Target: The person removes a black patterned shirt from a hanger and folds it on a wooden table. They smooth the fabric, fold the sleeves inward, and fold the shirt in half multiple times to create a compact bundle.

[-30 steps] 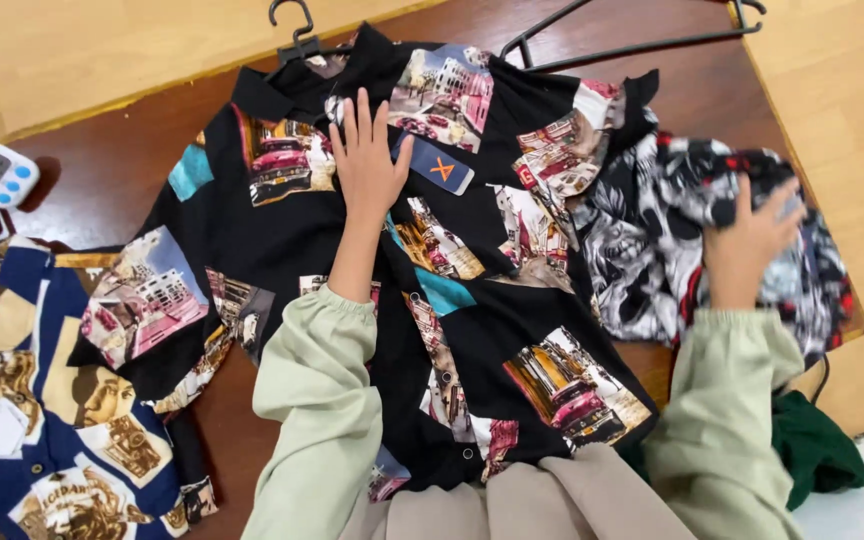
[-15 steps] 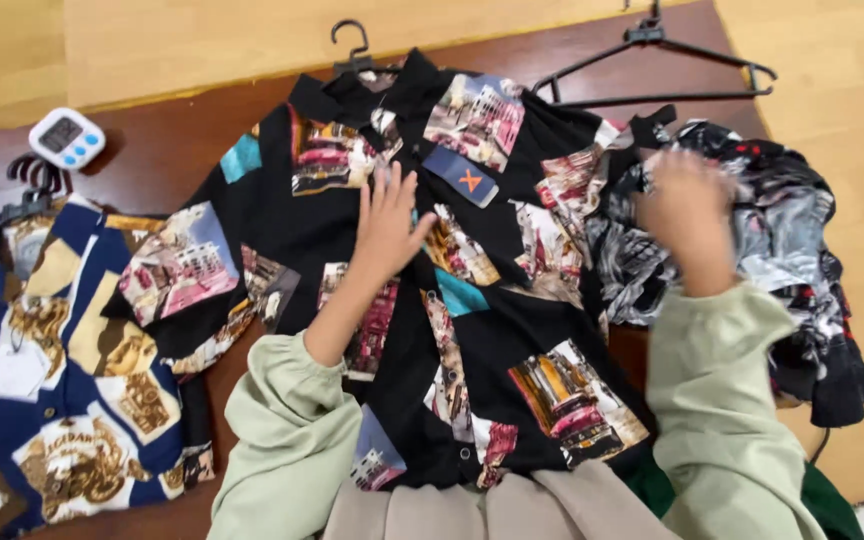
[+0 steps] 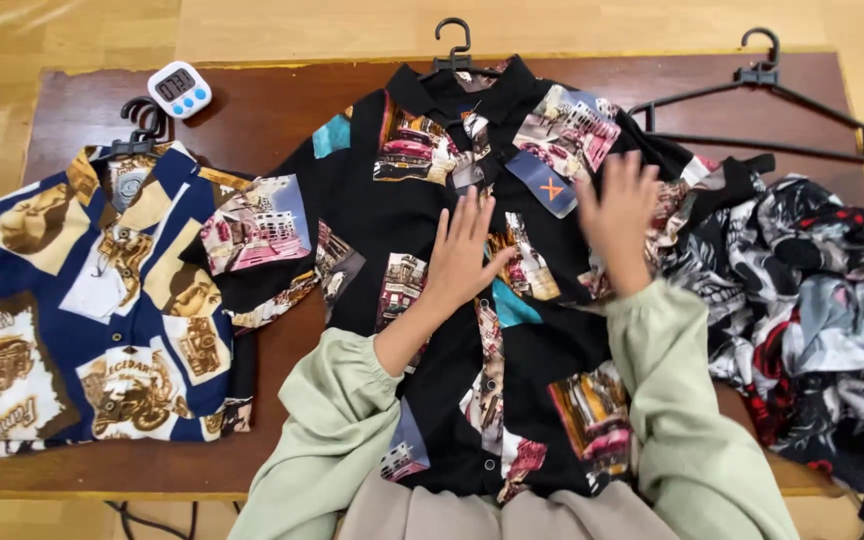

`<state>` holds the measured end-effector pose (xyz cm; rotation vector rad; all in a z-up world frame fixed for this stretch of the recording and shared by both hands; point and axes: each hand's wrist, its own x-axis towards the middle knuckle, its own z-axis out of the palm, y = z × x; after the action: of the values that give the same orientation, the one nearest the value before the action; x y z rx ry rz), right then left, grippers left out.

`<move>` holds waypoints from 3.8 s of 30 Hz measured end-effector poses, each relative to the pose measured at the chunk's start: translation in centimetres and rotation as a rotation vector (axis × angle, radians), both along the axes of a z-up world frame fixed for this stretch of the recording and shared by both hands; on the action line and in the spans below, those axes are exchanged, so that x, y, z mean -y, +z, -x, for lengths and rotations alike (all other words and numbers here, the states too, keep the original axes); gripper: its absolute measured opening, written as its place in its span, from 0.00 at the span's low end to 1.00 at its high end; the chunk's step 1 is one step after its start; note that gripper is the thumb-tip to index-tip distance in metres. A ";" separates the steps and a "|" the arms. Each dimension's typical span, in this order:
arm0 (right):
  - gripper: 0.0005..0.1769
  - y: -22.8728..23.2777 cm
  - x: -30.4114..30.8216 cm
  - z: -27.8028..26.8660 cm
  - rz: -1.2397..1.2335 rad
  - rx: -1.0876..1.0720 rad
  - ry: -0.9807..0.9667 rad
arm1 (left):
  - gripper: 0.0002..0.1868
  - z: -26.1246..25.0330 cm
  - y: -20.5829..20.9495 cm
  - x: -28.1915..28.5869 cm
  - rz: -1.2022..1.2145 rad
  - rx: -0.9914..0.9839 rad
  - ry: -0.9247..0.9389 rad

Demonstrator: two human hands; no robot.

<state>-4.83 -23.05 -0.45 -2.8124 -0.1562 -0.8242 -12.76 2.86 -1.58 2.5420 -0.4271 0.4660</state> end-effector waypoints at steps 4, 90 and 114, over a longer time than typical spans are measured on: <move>0.36 1.6 -7.4 7.0 0.000 -0.094 0.506 | 0.31 -2.3 2.1 -4.2 0.058 -0.047 0.093; 0.31 0.6 -20.7 7.8 0.073 0.039 0.828 | 0.52 -2.4 3.3 -24.1 -0.200 -0.438 0.407; 0.31 9.8 -2.7 -0.7 -0.332 0.256 0.484 | 0.11 -10.0 11.4 -16.2 0.009 0.401 0.082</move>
<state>-4.17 -20.37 9.34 -2.2154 -0.6450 -0.9730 -2.74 19.03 9.86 2.4608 -0.4616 1.0135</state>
